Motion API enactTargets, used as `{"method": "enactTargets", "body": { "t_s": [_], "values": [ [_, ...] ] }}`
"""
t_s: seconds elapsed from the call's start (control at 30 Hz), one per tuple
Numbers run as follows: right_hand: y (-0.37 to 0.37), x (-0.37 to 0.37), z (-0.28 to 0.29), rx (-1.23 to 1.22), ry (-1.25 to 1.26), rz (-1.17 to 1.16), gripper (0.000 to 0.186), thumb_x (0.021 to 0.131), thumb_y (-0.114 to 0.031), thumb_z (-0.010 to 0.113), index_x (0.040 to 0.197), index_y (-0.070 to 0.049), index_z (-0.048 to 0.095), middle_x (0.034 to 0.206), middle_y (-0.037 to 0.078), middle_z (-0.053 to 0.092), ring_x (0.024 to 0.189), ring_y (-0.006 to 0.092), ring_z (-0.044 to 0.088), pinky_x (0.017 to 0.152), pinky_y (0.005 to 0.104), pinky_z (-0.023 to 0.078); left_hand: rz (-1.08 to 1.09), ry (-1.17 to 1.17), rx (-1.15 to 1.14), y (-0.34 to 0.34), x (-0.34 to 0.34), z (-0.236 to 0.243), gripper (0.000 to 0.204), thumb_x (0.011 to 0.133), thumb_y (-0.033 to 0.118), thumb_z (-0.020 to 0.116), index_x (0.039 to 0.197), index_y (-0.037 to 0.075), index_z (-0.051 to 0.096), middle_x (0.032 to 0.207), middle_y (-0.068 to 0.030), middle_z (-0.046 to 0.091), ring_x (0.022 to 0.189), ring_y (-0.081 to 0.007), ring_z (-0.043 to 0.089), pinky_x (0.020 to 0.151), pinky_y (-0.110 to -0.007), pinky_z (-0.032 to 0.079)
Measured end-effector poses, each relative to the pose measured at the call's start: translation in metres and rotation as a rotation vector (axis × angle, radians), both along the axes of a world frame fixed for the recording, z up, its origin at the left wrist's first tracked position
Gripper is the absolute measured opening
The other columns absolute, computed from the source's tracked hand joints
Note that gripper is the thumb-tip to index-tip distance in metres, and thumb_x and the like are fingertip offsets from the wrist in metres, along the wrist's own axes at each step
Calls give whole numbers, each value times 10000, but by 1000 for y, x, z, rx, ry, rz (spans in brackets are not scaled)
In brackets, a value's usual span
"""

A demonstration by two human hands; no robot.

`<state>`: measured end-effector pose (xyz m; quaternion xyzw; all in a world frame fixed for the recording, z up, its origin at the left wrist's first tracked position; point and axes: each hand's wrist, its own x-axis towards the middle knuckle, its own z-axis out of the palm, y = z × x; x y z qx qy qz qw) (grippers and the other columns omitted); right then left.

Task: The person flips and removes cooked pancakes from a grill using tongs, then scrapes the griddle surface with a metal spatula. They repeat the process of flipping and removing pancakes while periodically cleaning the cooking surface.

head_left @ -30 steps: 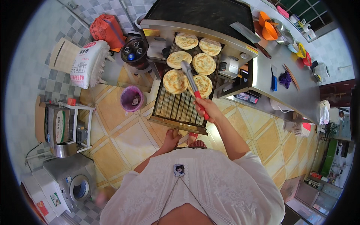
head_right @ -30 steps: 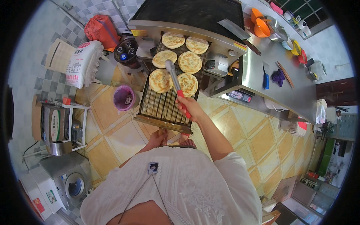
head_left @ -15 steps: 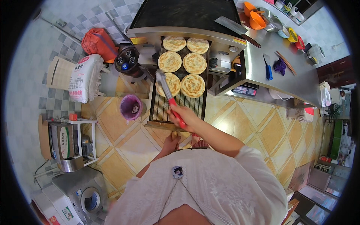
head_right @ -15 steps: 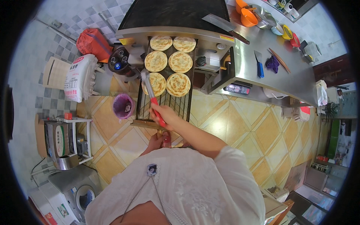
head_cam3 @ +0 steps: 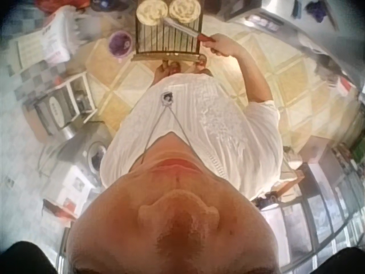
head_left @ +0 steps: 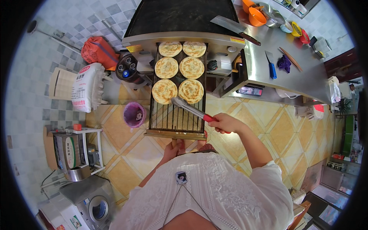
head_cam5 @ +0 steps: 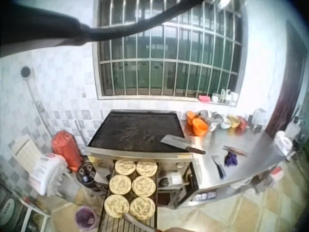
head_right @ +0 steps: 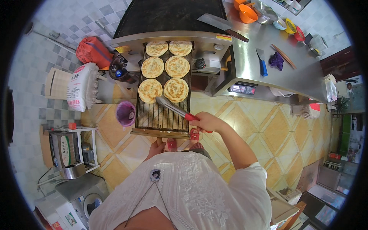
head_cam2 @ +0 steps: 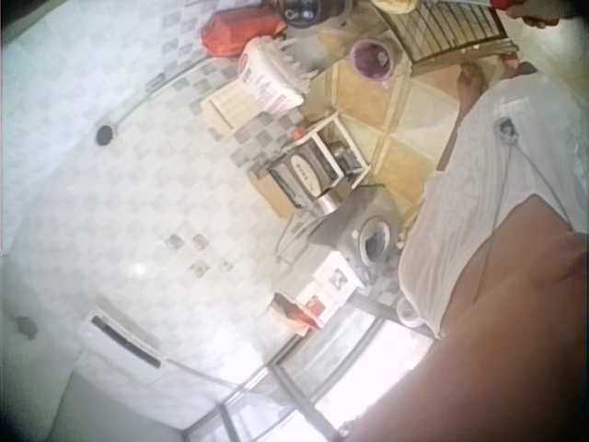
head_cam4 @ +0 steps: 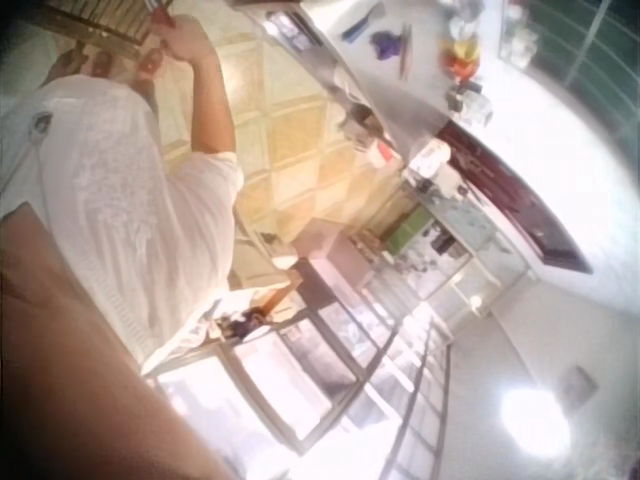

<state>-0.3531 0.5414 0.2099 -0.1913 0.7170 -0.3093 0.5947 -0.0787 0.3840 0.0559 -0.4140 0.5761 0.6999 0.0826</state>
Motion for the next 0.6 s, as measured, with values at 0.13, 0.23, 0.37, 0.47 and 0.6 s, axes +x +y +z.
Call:
{"method": "enactTargets", "body": {
  "t_s": [0.13,0.23,0.37,0.47,0.6],
  "values": [
    [6,-24,0,-123,73,-277,302,884,-303,558,870,-2,554,586,22,524,415,87,461,365,245,350,60,-14,-74,7,-8,15,292,811,253,638,857,-24,557,609,-28,536,516,-116,486,466,-282,380],
    [-6,-55,-3,-100,187,-411,300,888,-297,553,839,-1,549,584,28,528,430,94,474,375,247,357,34,-58,-91,5,-7,11,288,805,260,648,820,-12,556,596,-23,534,510,-113,487,460,-279,379],
    [1,-88,-26,-190,205,-475,304,887,-300,557,831,-1,550,576,25,519,452,84,479,423,239,374,-19,-80,-215,4,-1,3,281,821,261,627,841,-15,576,617,-41,564,511,-108,511,457,-269,391],
    [22,-92,-8,-218,136,-456,293,888,-301,553,848,-11,553,564,13,500,432,66,444,393,228,338,-7,-106,-215,7,1,8,251,827,248,626,778,14,548,580,-18,528,481,-94,473,440,-265,368],
    [49,-79,19,-94,77,-371,268,907,-270,519,894,-5,548,570,2,481,417,60,397,397,208,304,73,-118,-115,0,-34,53,233,838,225,615,733,49,504,527,4,456,413,-95,421,378,-260,320]
  ]
}}
